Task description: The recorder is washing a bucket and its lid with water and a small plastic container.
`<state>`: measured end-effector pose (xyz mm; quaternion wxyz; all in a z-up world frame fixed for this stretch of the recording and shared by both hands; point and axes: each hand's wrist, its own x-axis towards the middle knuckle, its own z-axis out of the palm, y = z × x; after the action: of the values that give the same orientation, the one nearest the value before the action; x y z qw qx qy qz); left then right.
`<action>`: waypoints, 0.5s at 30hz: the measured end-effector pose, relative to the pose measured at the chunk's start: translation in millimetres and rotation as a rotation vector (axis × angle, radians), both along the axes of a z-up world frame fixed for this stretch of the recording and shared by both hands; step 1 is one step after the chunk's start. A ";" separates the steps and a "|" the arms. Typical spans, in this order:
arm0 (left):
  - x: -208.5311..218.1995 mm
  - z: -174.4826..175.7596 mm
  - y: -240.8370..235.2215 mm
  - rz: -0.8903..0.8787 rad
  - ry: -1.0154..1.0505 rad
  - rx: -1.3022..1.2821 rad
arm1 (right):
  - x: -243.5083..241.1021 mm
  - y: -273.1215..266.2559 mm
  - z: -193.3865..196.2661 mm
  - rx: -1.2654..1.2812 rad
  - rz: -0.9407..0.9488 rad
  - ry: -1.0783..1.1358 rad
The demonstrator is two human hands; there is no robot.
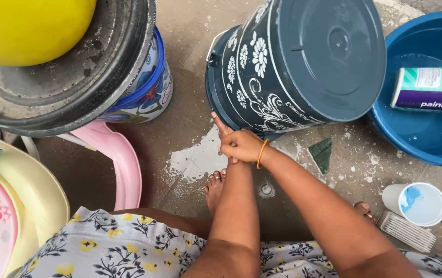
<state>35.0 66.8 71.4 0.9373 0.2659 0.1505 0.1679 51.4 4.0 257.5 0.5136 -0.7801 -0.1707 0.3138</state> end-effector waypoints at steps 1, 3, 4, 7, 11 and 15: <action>-2.8 -6.7 -0.5 -0.022 0.071 0.242 | 3.1 -1.7 6.3 -0.051 0.071 -0.011; -2.2 -30.2 -1.9 -0.044 0.142 0.490 | 4.1 -2.7 8.4 -0.097 0.140 -0.023; 1.6 -47.0 -4.2 -0.003 -0.103 0.306 | 2.7 -2.7 4.4 -0.093 0.135 -0.008; 13.5 -40.7 -1.0 0.030 -0.171 0.034 | -9.4 -17.5 -6.8 -0.027 0.115 0.026; 21.4 13.1 12.0 0.019 0.535 -0.305 | -11.2 -71.9 -6.8 0.077 0.239 0.207; 18.8 28.6 9.8 0.030 0.452 -0.411 | 21.7 -158.7 59.3 -0.306 0.310 0.295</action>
<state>53.9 76.6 100.0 0.9116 0.0989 0.3900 0.0844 73.1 -154.6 316.7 0.3550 -0.7591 -0.1621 0.5210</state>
